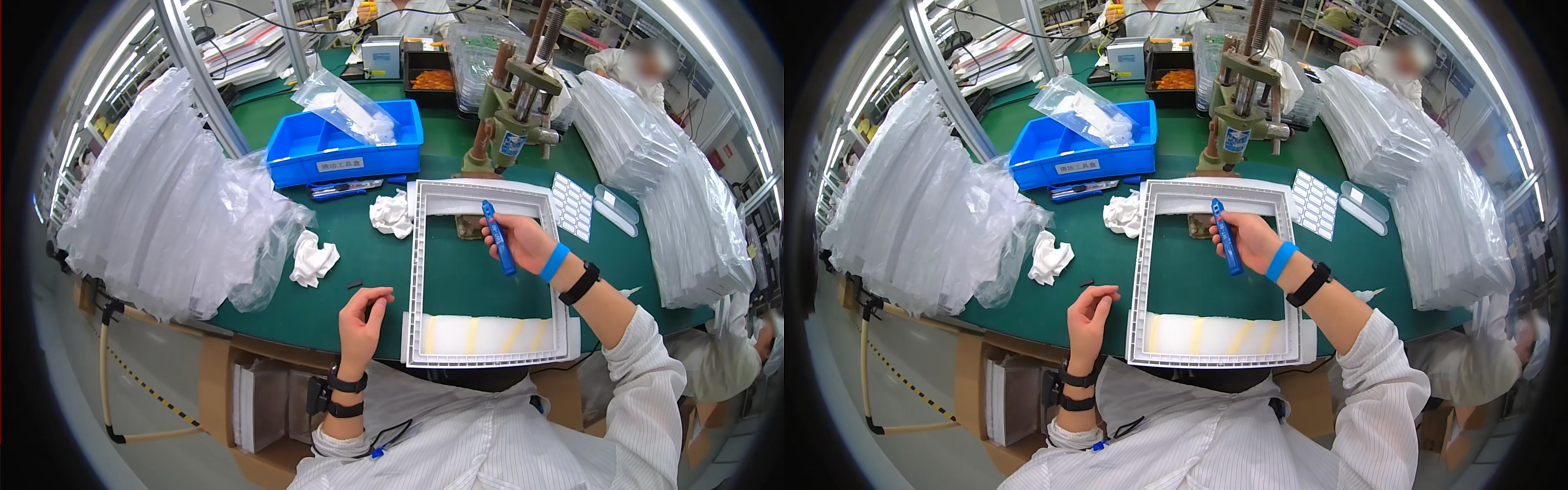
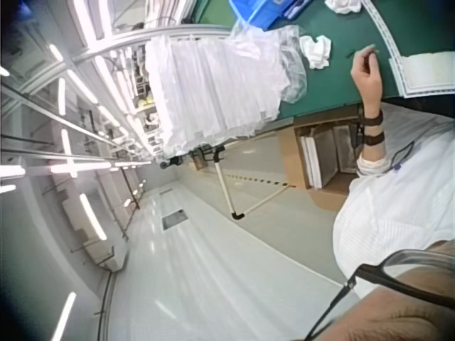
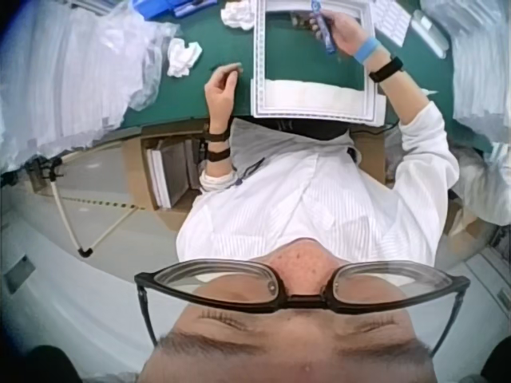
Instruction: Assembling and inspecting white plastic frame components at an industrial workbench.
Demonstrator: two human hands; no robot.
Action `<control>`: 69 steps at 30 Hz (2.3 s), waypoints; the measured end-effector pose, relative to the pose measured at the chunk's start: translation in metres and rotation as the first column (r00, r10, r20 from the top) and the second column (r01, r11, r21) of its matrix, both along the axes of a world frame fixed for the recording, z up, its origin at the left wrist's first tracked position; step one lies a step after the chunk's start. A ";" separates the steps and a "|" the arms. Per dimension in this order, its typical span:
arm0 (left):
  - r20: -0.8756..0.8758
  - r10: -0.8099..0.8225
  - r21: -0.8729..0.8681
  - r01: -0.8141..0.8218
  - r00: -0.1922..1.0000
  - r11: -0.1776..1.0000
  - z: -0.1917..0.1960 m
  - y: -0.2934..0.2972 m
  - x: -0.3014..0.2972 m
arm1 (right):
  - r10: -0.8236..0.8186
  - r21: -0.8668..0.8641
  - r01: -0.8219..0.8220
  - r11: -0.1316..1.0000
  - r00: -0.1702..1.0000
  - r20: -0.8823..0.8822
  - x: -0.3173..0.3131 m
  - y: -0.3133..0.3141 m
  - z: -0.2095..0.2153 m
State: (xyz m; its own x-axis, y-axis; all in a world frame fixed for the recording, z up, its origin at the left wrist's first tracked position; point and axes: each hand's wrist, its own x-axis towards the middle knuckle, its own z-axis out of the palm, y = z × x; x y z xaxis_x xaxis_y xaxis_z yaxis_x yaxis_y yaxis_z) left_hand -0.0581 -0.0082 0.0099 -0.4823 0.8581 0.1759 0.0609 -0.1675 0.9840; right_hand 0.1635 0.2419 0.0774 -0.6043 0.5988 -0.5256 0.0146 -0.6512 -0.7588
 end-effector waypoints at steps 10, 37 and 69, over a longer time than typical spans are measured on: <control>-0.056 0.006 0.034 -0.004 0.998 0.999 0.000 0.000 0.000 | -0.074 0.076 0.068 0.995 0.995 0.073 -0.012 -0.004 0.006; -0.365 -0.155 0.084 0.198 0.918 0.977 0.019 0.001 0.004 | 0.626 0.383 -0.755 0.532 0.655 0.422 -0.026 -0.034 0.013; -0.310 -0.178 0.045 0.201 0.934 0.979 0.010 0.000 0.006 | 0.794 -0.065 -0.961 -0.267 -0.258 0.550 -0.007 -0.035 0.045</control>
State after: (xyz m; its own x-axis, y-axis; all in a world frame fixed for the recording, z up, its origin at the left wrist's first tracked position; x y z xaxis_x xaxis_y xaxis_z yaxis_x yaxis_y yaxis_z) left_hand -0.0520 -0.0087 0.0199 -0.2262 0.9070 0.3553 0.3135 -0.2776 0.9081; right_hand 0.1561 0.2071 0.1228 -0.4695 -0.3536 -0.8090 0.5502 0.5995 -0.5813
